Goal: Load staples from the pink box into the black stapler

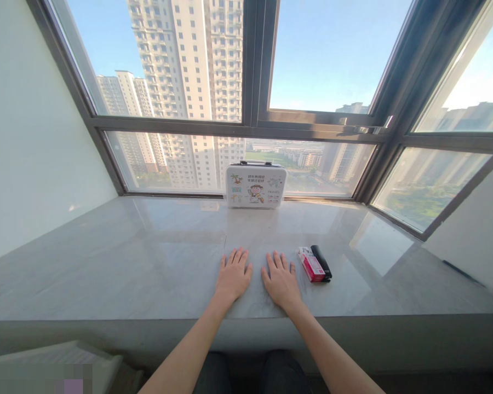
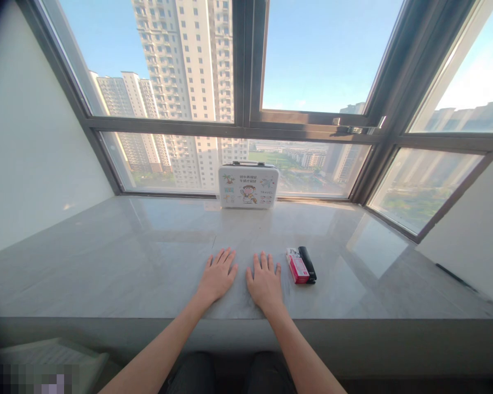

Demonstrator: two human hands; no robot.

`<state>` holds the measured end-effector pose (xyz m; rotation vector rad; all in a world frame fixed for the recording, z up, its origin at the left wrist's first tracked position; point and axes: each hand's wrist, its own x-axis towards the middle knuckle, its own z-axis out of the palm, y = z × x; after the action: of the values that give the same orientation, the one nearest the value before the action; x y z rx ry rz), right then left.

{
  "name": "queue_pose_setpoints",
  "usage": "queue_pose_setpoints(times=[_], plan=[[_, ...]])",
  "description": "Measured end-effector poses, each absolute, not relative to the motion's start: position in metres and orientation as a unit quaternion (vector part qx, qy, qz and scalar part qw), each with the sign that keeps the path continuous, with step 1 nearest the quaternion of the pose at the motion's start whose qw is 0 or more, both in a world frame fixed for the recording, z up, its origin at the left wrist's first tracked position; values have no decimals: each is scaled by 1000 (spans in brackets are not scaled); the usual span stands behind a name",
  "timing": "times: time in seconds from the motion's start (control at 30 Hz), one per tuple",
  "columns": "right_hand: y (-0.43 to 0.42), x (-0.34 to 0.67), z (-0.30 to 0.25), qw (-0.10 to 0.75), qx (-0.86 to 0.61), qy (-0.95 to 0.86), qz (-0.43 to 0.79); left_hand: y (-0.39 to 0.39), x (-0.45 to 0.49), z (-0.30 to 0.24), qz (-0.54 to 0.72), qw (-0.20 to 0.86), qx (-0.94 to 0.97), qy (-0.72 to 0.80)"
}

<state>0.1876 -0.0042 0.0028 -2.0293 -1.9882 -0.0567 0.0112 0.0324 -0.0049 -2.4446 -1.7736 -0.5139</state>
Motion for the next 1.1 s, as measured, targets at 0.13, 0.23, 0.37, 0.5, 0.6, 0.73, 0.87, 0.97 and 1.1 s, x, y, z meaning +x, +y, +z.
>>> queue_pose_setpoints(times=[0.13, 0.23, 0.37, 0.5, 0.6, 0.73, 0.87, 0.97, 1.1], plan=[[-4, 187, 4, 141, -707, -693, -12, 31, 12, -1, -157, 34, -797, -583], [-5, 187, 4, 138, -709, -692, -10, 30, 11, 1, -153, 32, -796, -584], [-5, 187, 4, 144, -709, -691, -15, 29, 11, 1, -156, 30, -796, -584], [-5, 187, 4, 149, -707, -692, -17, 30, 12, -2, -165, 30, -794, -584], [-5, 186, 4, 148, -707, -692, -16, 31, 11, -3, -174, 31, -793, -582], [-6, 186, 6, 145, -710, -689, -14, 30, 11, -3, -170, 28, -794, -583], [-8, 185, 7, 146, -711, -687, -13, 28, 12, 1, -156, 26, -793, -588], [-8, 184, 9, 146, -715, -684, -7, 25, 13, 5, -147, 25, -793, -590], [-10, 184, 11, 143, -719, -680, 3, 23, 14, 8, -138, 27, -794, -592]])
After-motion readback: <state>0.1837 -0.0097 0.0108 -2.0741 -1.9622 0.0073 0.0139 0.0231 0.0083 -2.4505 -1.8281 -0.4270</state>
